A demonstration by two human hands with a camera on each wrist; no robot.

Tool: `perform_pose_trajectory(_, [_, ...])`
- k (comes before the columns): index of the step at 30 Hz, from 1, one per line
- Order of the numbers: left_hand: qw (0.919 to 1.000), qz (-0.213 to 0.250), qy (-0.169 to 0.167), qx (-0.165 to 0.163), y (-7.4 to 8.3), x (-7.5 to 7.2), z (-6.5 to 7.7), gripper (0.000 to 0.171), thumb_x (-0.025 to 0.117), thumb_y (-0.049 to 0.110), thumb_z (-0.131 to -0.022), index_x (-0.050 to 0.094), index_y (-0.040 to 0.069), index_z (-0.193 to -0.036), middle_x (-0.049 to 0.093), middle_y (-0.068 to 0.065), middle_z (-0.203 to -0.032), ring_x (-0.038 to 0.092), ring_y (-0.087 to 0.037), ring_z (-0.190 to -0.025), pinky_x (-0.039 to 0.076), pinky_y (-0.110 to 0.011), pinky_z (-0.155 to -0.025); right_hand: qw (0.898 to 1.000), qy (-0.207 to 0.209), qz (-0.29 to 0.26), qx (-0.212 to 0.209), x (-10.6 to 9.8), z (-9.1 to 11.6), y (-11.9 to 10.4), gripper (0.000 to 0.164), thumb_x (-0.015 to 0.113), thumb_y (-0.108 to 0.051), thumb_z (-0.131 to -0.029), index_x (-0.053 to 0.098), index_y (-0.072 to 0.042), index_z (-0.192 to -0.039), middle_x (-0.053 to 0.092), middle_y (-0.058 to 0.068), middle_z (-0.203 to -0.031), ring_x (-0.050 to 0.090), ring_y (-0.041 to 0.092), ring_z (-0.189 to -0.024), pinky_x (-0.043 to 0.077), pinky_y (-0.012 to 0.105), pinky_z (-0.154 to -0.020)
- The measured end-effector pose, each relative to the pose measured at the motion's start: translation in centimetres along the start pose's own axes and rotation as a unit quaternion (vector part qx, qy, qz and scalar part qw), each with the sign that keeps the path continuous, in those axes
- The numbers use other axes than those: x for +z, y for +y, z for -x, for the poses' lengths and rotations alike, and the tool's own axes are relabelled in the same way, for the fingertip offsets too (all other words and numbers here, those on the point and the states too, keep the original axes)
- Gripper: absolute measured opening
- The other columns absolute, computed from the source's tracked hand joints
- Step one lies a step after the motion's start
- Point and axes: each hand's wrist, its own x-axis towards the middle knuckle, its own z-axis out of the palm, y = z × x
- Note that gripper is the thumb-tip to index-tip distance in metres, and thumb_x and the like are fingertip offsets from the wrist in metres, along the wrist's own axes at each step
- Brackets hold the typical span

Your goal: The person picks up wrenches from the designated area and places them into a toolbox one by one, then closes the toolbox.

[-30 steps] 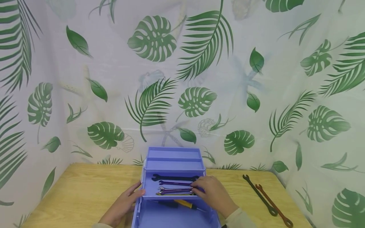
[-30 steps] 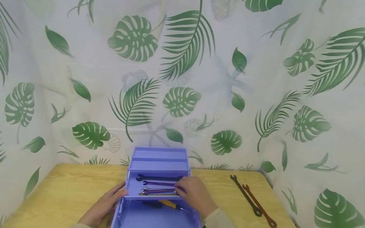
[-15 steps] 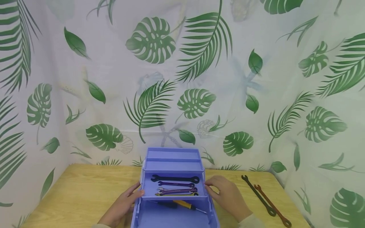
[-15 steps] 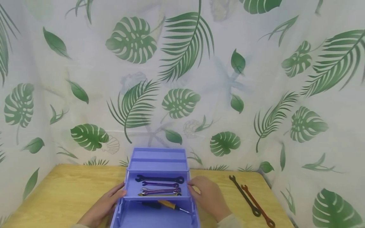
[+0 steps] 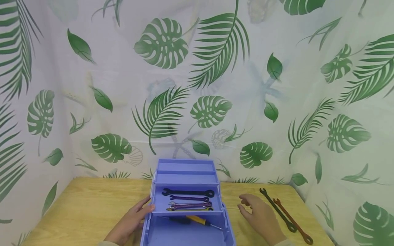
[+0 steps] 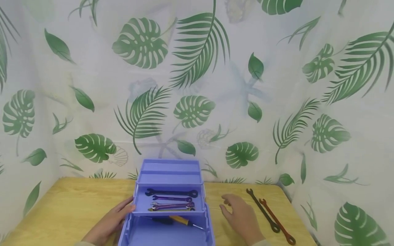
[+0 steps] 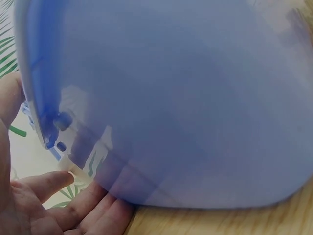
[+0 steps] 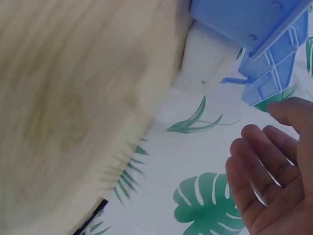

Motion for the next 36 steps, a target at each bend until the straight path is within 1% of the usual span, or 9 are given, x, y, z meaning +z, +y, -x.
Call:
perform_pose_trajectory(4, [0.9999, 0.01, -0.005, -0.003, 0.0, -0.1, 0.1, 0.08, 0.06, 0.044, -0.103, 0.028, -0.001, -0.161, 0.054, -0.031, -0.146, 0.063, -0.043, -0.122, 0.054, -0.057, -0.099, 1.0, 0.008, 0.005, 0.002, -0.2, 0.4, 0.7, 0.022, 0.086, -0.012, -0.082, 0.075, -0.013, -0.102, 0.075, -0.004, -0.092, 0.069, 0.012, -0.078, 0.056, 0.027, -0.063])
perform_pose_trajectory(7, [0.9999, 0.011, -0.01, -0.006, 0.2, -0.1, 0.1, 0.081, 0.06, 0.044, -0.103, 0.028, -0.001, -0.161, 0.052, -0.031, -0.148, 0.061, -0.043, -0.125, 0.051, -0.058, -0.103, 1.0, -0.002, 0.009, 0.008, -0.4, 0.7, 1.0, 0.021, 0.086, -0.01, -0.082, 0.075, -0.013, -0.1, 0.075, -0.002, -0.094, 0.068, 0.012, -0.078, 0.057, 0.029, -0.064])
perform_pose_trajectory(12, [0.9999, 0.006, -0.01, -0.013, 0.4, -0.1, 0.0, 0.083, 0.061, 0.046, -0.102, 0.028, -0.002, -0.161, 0.052, -0.031, -0.148, 0.061, -0.043, -0.125, 0.051, -0.059, -0.103, 0.998, -0.05, 0.029, 0.028, -0.8, 1.5, 1.4, 0.023, 0.086, -0.013, -0.083, 0.075, -0.011, -0.103, 0.073, -0.001, -0.095, 0.067, 0.014, -0.083, 0.057, 0.033, -0.068])
perform_pose_trajectory(14, [0.9998, 0.006, -0.01, -0.015, 0.3, -0.2, 0.0, 0.083, 0.06, 0.046, -0.102, 0.028, -0.002, -0.161, 0.052, -0.031, -0.147, 0.062, -0.043, -0.124, 0.051, -0.059, -0.102, 0.996, -0.069, 0.034, 0.044, -0.9, 1.8, 1.6, 0.024, 0.086, -0.016, -0.084, 0.074, -0.011, -0.104, 0.072, 0.0, -0.098, 0.068, 0.015, -0.086, 0.058, 0.033, -0.069])
perform_pose_trajectory(21, [0.9995, 0.012, -0.022, -0.017, 0.3, -0.2, 0.0, 0.083, 0.058, 0.048, -0.103, 0.025, 0.0, -0.162, 0.052, -0.031, -0.148, 0.061, -0.045, -0.125, 0.05, -0.06, -0.103, 0.988, -0.116, 0.035, 0.097, -1.6, 2.4, 3.0, 0.026, 0.082, -0.021, -0.087, 0.074, -0.01, -0.109, 0.072, 0.003, -0.105, 0.07, 0.02, -0.09, 0.058, 0.037, -0.066])
perform_pose_trajectory(27, [0.9997, 0.001, -0.02, -0.013, 0.4, -0.1, 0.1, 0.083, 0.057, 0.048, -0.103, 0.025, -0.001, -0.162, 0.053, -0.032, -0.145, 0.062, -0.046, -0.124, 0.05, -0.06, -0.104, 0.978, -0.163, 0.016, 0.13, -2.4, 2.6, 4.8, 0.029, 0.08, -0.021, -0.09, 0.072, -0.005, -0.114, 0.073, 0.008, -0.11, 0.07, 0.029, -0.098, 0.06, 0.046, -0.074])
perform_pose_trajectory(30, [0.9994, -0.031, 0.002, -0.015, 0.5, 0.2, 0.2, 0.084, 0.061, 0.051, -0.101, 0.028, 0.003, -0.162, 0.059, -0.029, -0.139, 0.064, -0.041, -0.12, 0.049, -0.061, -0.104, 0.97, -0.192, 0.014, 0.147, -2.7, 2.5, 5.9, 0.031, 0.078, -0.02, -0.091, 0.071, -0.003, -0.115, 0.073, 0.01, -0.111, 0.069, 0.034, -0.102, 0.059, 0.051, -0.079])
perform_pose_trajectory(33, [0.998, -0.055, 0.024, -0.017, 0.5, 0.5, 0.1, 0.085, 0.065, 0.053, -0.097, 0.032, 0.007, -0.162, 0.062, -0.024, -0.135, 0.065, -0.036, -0.116, 0.05, -0.06, -0.102, 0.963, -0.214, 0.025, 0.163, -2.8, 2.7, 7.2, 0.032, 0.078, -0.021, -0.09, 0.07, -0.001, -0.114, 0.071, 0.012, -0.11, 0.069, 0.037, -0.099, 0.059, 0.052, -0.075])
perform_pose_trajectory(36, [0.9983, -0.052, 0.024, -0.009, 0.4, 0.6, 0.1, 0.085, 0.066, 0.051, -0.098, 0.032, 0.007, -0.162, 0.061, -0.026, -0.136, 0.065, -0.037, -0.117, 0.052, -0.059, -0.101, 0.957, -0.23, 0.039, 0.173, -2.8, 3.0, 8.6, 0.032, 0.078, -0.022, -0.09, 0.069, 0.0, -0.111, 0.07, 0.012, -0.104, 0.069, 0.036, -0.092, 0.059, 0.053, -0.07])
